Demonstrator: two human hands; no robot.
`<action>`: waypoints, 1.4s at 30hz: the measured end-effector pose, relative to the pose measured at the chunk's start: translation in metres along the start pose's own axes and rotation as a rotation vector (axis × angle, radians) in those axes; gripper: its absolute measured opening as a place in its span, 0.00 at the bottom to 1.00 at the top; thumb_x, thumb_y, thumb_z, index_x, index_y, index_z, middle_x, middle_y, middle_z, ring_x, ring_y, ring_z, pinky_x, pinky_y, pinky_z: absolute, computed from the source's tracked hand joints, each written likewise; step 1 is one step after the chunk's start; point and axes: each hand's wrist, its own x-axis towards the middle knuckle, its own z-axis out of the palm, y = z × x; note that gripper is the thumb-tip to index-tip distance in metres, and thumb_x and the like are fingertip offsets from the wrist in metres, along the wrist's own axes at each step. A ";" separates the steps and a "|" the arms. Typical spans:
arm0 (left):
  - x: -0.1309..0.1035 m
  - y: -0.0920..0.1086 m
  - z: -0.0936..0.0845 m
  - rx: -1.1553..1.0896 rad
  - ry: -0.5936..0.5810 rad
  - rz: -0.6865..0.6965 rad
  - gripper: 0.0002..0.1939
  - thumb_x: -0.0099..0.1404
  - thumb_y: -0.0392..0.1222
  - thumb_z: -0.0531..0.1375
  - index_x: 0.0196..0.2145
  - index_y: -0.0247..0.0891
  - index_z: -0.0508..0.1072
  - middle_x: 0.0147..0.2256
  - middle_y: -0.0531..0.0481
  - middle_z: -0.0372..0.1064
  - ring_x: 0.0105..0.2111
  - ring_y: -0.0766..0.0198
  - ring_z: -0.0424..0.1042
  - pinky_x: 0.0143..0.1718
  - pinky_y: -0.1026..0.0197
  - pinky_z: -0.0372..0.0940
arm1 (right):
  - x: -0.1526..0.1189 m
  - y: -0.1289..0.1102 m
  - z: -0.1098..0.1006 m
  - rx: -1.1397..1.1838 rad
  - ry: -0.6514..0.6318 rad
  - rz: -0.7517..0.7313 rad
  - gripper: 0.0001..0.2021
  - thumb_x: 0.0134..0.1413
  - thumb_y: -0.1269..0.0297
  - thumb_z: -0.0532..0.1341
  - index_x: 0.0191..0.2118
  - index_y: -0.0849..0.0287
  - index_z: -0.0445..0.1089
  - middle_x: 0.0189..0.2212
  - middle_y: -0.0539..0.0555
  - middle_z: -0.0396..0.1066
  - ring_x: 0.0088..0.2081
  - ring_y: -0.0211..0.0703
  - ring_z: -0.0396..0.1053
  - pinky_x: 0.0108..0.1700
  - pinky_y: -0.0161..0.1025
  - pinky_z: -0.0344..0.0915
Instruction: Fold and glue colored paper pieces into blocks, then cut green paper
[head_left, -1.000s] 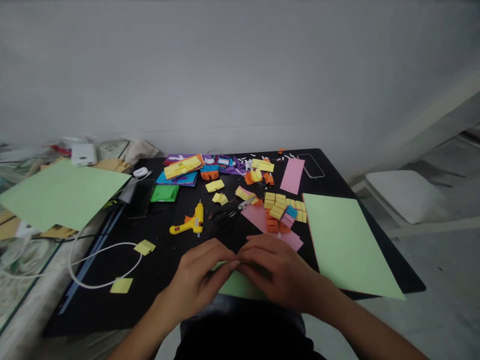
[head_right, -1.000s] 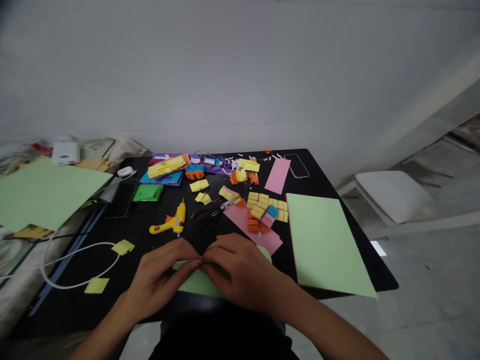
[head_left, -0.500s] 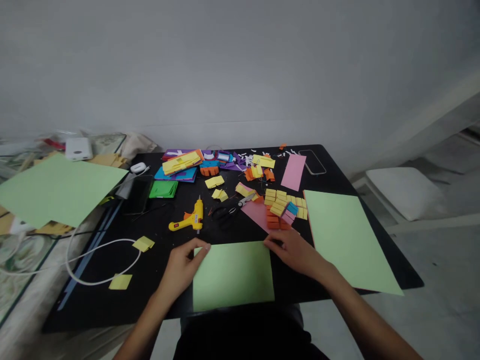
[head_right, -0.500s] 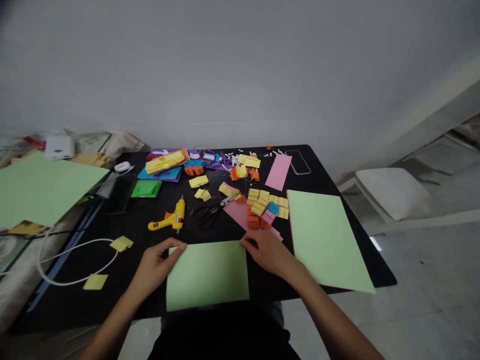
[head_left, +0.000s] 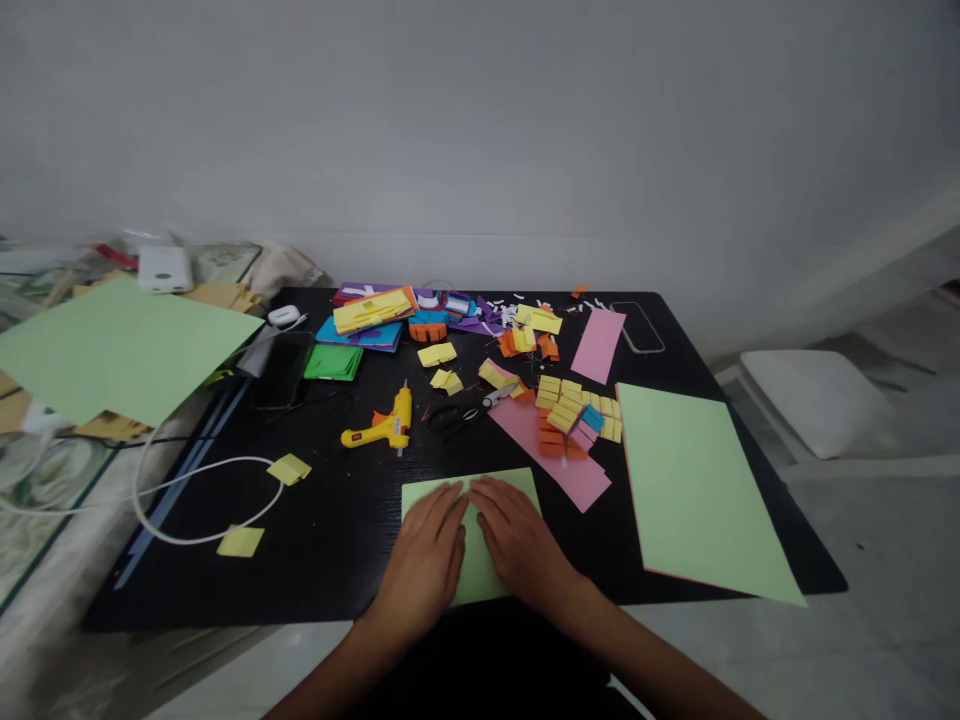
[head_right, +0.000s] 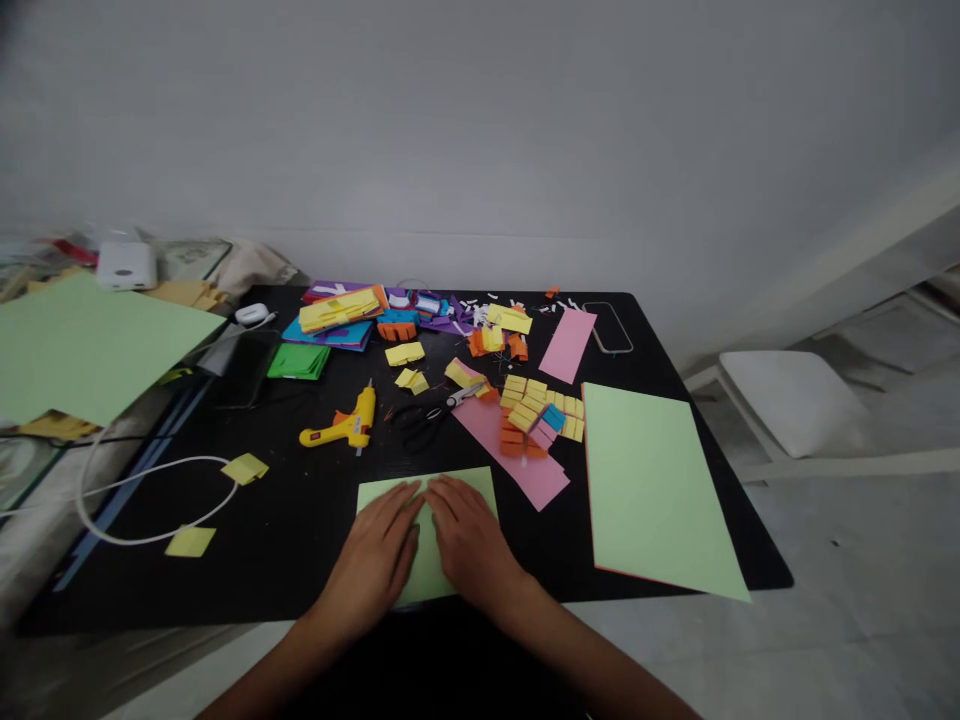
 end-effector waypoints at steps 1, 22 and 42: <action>0.000 0.000 0.001 0.009 -0.009 -0.004 0.24 0.71 0.31 0.55 0.63 0.34 0.69 0.62 0.36 0.70 0.62 0.46 0.71 0.61 0.41 0.69 | 0.000 0.001 0.001 -0.010 0.004 0.018 0.20 0.68 0.76 0.53 0.61 0.62 0.71 0.59 0.64 0.75 0.62 0.55 0.72 0.63 0.55 0.72; 0.001 -0.005 -0.007 0.006 -0.063 -0.085 0.24 0.71 0.39 0.58 0.64 0.39 0.68 0.66 0.37 0.66 0.66 0.44 0.65 0.64 0.41 0.66 | 0.033 0.010 0.003 -0.137 0.022 0.232 0.06 0.67 0.72 0.59 0.38 0.58 0.73 0.34 0.55 0.74 0.38 0.48 0.72 0.42 0.42 0.67; 0.001 -0.012 -0.017 -0.051 -0.089 -0.073 0.23 0.71 0.39 0.60 0.62 0.42 0.69 0.64 0.39 0.67 0.64 0.46 0.67 0.62 0.41 0.67 | 0.007 0.066 -0.033 -0.169 0.058 0.503 0.13 0.70 0.62 0.58 0.31 0.54 0.63 0.28 0.53 0.71 0.30 0.47 0.68 0.32 0.40 0.57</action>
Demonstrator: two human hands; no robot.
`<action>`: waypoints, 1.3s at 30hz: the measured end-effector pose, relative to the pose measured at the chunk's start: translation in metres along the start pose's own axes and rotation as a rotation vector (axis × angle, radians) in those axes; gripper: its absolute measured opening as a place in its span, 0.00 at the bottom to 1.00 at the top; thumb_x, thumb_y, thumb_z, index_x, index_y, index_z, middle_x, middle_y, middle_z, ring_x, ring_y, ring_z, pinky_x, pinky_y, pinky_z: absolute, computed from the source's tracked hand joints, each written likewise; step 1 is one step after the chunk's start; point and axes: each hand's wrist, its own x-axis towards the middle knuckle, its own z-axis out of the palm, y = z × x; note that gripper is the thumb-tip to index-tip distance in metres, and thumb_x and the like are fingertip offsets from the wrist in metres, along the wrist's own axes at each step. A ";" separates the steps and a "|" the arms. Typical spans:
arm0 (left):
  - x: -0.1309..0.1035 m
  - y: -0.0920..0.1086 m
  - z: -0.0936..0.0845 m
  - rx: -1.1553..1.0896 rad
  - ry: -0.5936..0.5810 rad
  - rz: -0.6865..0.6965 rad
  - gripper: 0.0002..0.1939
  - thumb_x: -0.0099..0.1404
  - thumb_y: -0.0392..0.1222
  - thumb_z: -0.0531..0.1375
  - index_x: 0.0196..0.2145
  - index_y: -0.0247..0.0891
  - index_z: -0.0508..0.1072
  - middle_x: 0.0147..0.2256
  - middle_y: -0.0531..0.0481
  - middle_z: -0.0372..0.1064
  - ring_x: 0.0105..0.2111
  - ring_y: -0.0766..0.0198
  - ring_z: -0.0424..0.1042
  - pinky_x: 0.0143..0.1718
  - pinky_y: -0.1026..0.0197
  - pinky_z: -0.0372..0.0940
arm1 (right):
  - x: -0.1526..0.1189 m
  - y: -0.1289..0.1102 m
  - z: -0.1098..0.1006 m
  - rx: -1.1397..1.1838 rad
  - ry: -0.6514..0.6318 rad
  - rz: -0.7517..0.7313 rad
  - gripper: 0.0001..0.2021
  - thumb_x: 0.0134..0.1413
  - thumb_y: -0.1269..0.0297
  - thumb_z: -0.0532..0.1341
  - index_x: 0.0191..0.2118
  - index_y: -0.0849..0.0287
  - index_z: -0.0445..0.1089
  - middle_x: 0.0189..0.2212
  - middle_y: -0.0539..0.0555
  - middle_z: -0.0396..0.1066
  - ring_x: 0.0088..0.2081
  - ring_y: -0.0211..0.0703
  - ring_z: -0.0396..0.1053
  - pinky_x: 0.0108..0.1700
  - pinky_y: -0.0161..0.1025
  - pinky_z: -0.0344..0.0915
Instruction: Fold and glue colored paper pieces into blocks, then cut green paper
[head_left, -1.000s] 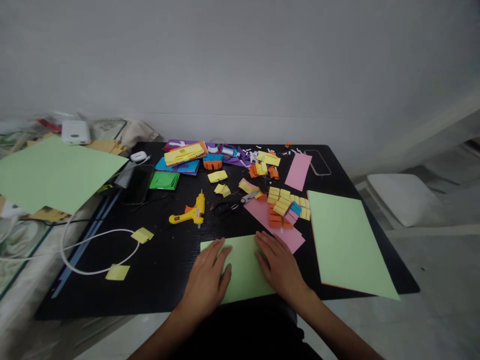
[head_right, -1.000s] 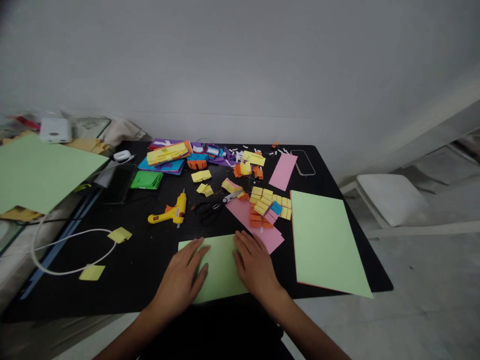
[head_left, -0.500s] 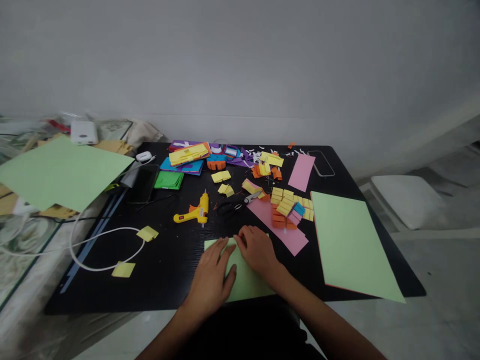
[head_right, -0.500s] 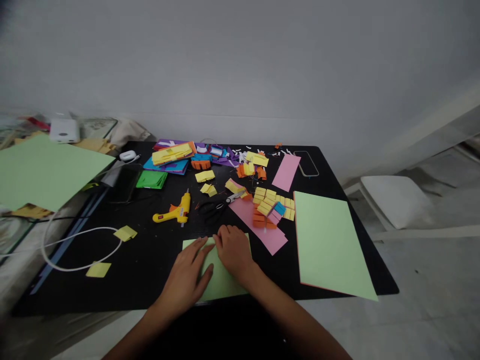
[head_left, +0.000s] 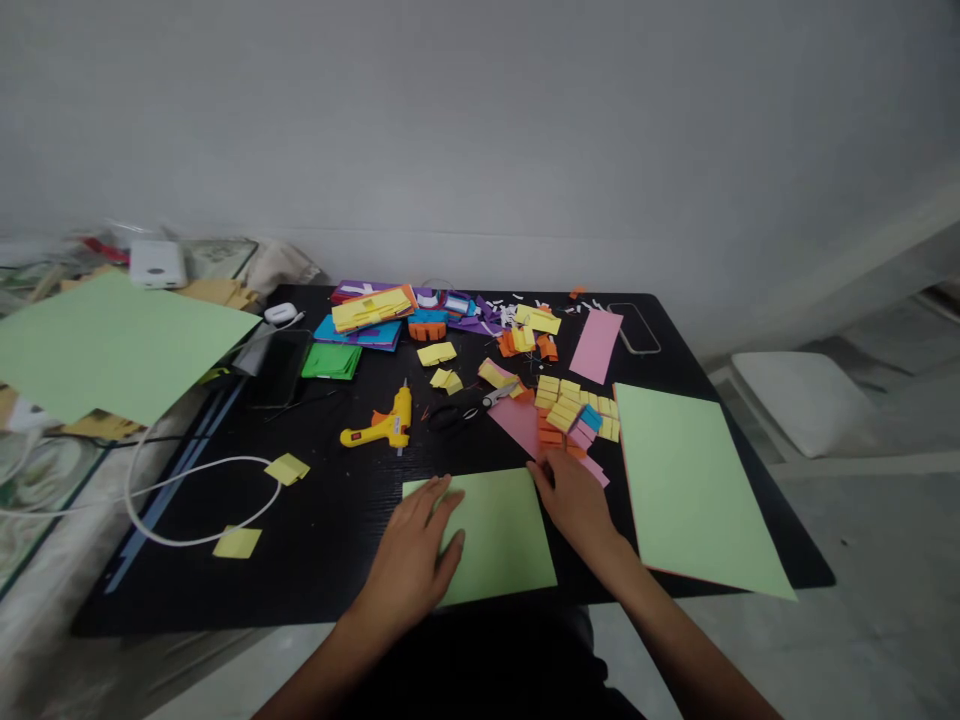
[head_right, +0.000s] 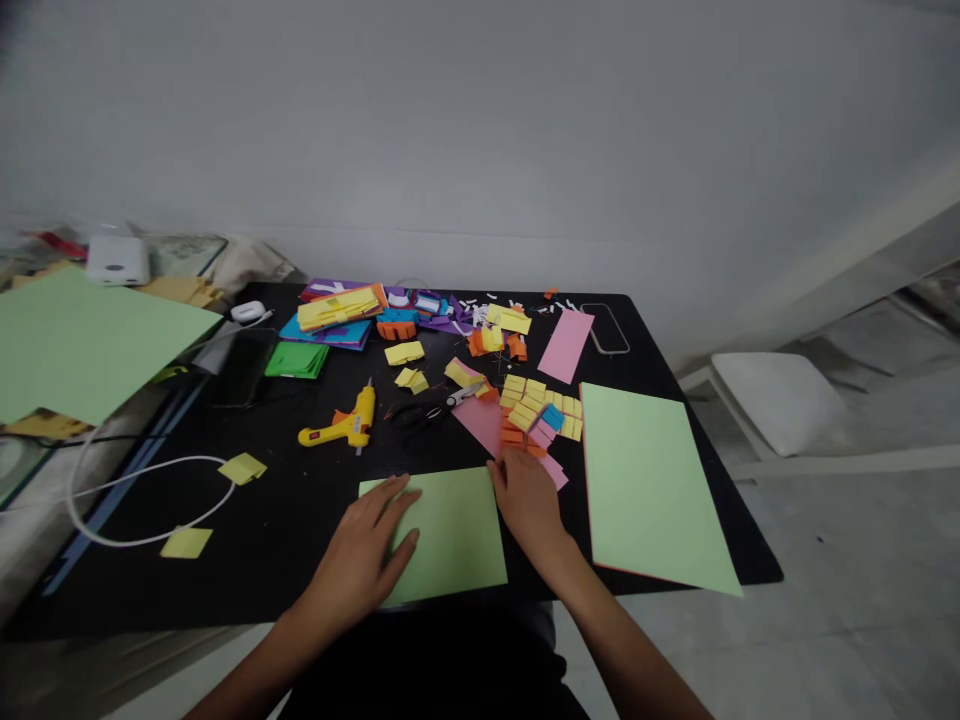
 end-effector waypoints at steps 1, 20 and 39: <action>0.000 -0.001 -0.003 -0.014 -0.002 -0.002 0.24 0.70 0.39 0.61 0.62 0.42 0.69 0.64 0.40 0.67 0.64 0.46 0.67 0.62 0.41 0.67 | -0.002 -0.001 0.001 0.002 0.024 -0.021 0.12 0.70 0.63 0.58 0.31 0.54 0.63 0.29 0.53 0.70 0.31 0.48 0.68 0.32 0.41 0.58; 0.071 0.031 -0.005 0.102 -0.350 -0.370 0.08 0.77 0.43 0.54 0.44 0.39 0.71 0.41 0.43 0.80 0.40 0.51 0.81 0.32 0.59 0.62 | -0.020 -0.042 0.017 0.030 -0.185 -0.280 0.05 0.70 0.71 0.60 0.39 0.57 0.70 0.39 0.55 0.75 0.43 0.50 0.72 0.48 0.47 0.65; 0.026 -0.043 -0.073 0.082 -0.318 -0.674 0.10 0.75 0.48 0.54 0.38 0.44 0.70 0.34 0.50 0.78 0.37 0.54 0.78 0.32 0.61 0.56 | -0.009 -0.044 0.011 0.117 -0.215 -0.262 0.06 0.68 0.72 0.62 0.37 0.58 0.72 0.39 0.54 0.76 0.43 0.50 0.71 0.47 0.46 0.64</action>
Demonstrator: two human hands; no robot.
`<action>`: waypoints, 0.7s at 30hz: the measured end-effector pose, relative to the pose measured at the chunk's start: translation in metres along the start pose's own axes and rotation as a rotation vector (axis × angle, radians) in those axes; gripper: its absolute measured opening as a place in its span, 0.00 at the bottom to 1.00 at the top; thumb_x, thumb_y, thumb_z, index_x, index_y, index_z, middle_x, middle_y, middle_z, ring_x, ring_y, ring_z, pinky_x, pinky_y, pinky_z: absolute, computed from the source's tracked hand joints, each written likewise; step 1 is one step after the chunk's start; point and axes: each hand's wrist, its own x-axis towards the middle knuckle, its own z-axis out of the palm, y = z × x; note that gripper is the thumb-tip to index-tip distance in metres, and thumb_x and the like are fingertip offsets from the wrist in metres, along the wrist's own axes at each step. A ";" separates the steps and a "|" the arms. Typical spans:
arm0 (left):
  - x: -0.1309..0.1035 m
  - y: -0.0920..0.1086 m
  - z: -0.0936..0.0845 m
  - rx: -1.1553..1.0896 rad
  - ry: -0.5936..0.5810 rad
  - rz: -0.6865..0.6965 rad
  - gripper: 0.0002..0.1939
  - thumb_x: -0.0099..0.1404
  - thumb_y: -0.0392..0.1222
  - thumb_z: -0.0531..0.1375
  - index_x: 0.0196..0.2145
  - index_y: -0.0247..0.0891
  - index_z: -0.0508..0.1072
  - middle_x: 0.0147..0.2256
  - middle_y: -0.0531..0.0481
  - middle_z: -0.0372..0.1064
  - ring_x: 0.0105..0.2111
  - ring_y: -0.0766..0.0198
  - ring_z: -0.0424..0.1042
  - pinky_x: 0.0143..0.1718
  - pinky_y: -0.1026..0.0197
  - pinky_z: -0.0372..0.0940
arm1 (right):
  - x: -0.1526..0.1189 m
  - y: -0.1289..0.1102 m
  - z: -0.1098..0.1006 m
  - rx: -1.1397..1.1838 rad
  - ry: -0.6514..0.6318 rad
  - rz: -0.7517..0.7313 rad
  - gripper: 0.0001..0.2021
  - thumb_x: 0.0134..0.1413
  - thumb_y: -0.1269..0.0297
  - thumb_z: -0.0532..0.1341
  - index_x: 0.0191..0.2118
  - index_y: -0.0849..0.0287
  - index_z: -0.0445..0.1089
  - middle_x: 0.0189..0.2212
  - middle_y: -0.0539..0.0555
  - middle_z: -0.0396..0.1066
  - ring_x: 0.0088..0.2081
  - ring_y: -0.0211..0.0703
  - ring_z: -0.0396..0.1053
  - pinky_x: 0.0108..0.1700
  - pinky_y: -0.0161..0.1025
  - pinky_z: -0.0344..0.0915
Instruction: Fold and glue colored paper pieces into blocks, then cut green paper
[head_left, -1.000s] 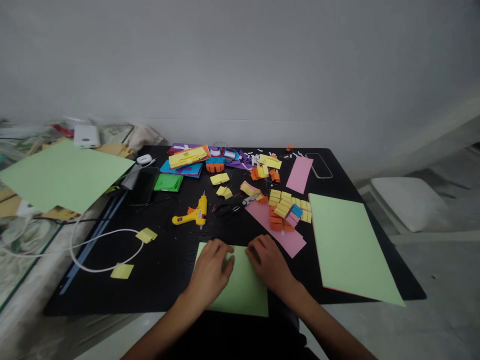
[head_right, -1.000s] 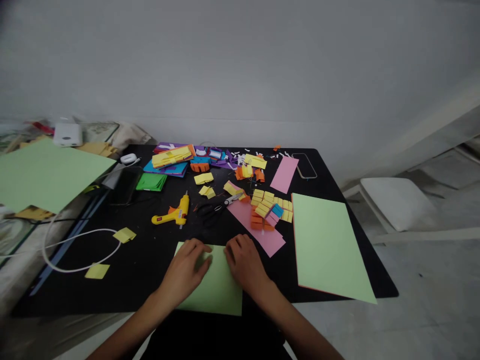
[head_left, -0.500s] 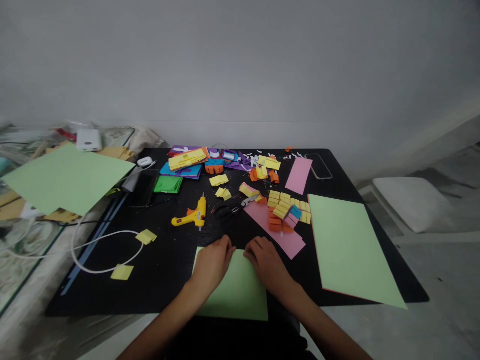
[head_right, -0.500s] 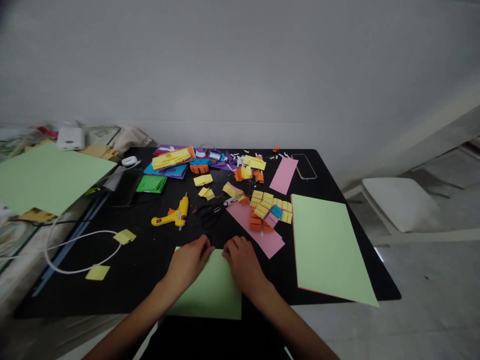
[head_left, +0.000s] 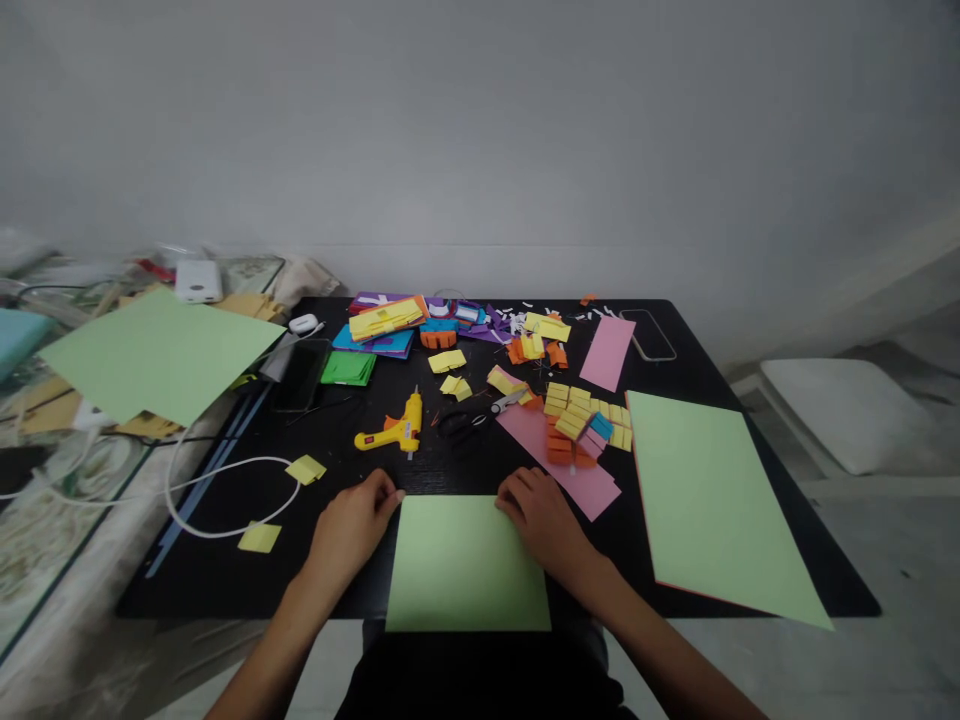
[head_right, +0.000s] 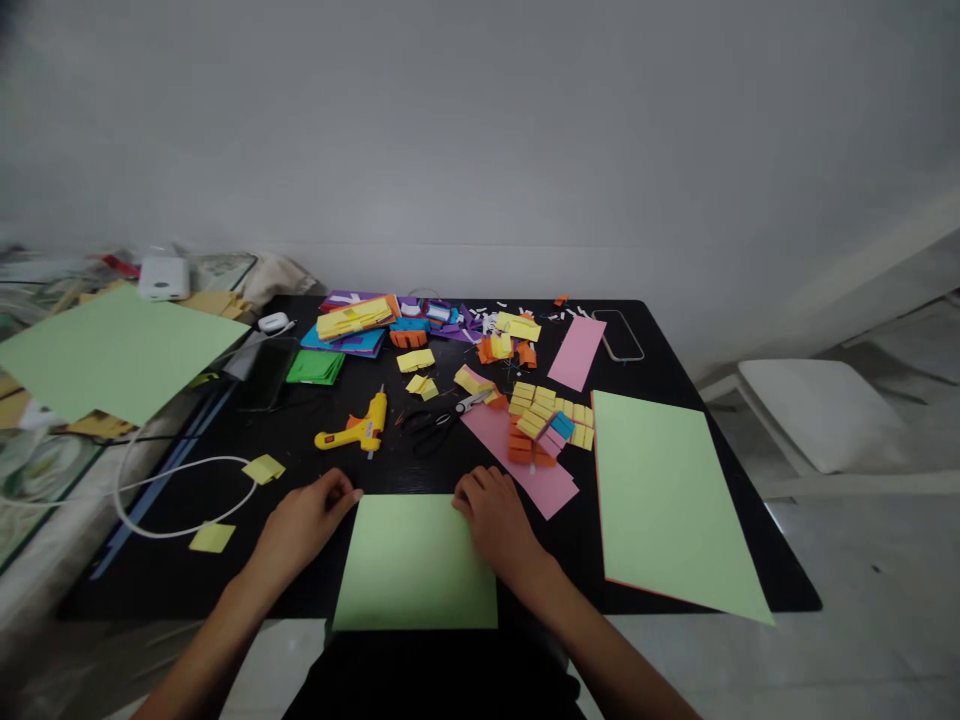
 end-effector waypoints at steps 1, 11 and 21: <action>-0.001 -0.007 -0.001 0.005 0.020 -0.015 0.10 0.75 0.48 0.54 0.38 0.44 0.70 0.33 0.50 0.77 0.36 0.54 0.78 0.32 0.60 0.57 | -0.002 0.000 -0.002 -0.002 0.010 -0.007 0.06 0.68 0.72 0.62 0.37 0.58 0.73 0.39 0.54 0.76 0.43 0.50 0.71 0.48 0.47 0.64; -0.014 -0.016 0.009 -0.353 0.170 0.447 0.15 0.77 0.48 0.51 0.42 0.42 0.76 0.42 0.47 0.78 0.44 0.57 0.77 0.49 0.55 0.70 | -0.069 0.004 -0.025 0.151 -0.366 -0.254 0.33 0.48 0.63 0.78 0.61 0.52 0.71 0.71 0.63 0.59 0.74 0.64 0.52 0.72 0.67 0.48; -0.026 0.027 0.013 -0.374 -0.070 0.693 0.10 0.74 0.44 0.58 0.49 0.45 0.77 0.46 0.47 0.78 0.48 0.58 0.77 0.53 0.56 0.72 | -0.075 -0.004 -0.045 0.245 -0.373 -0.269 0.07 0.64 0.69 0.64 0.44 0.53 0.79 0.59 0.55 0.76 0.67 0.51 0.66 0.71 0.54 0.60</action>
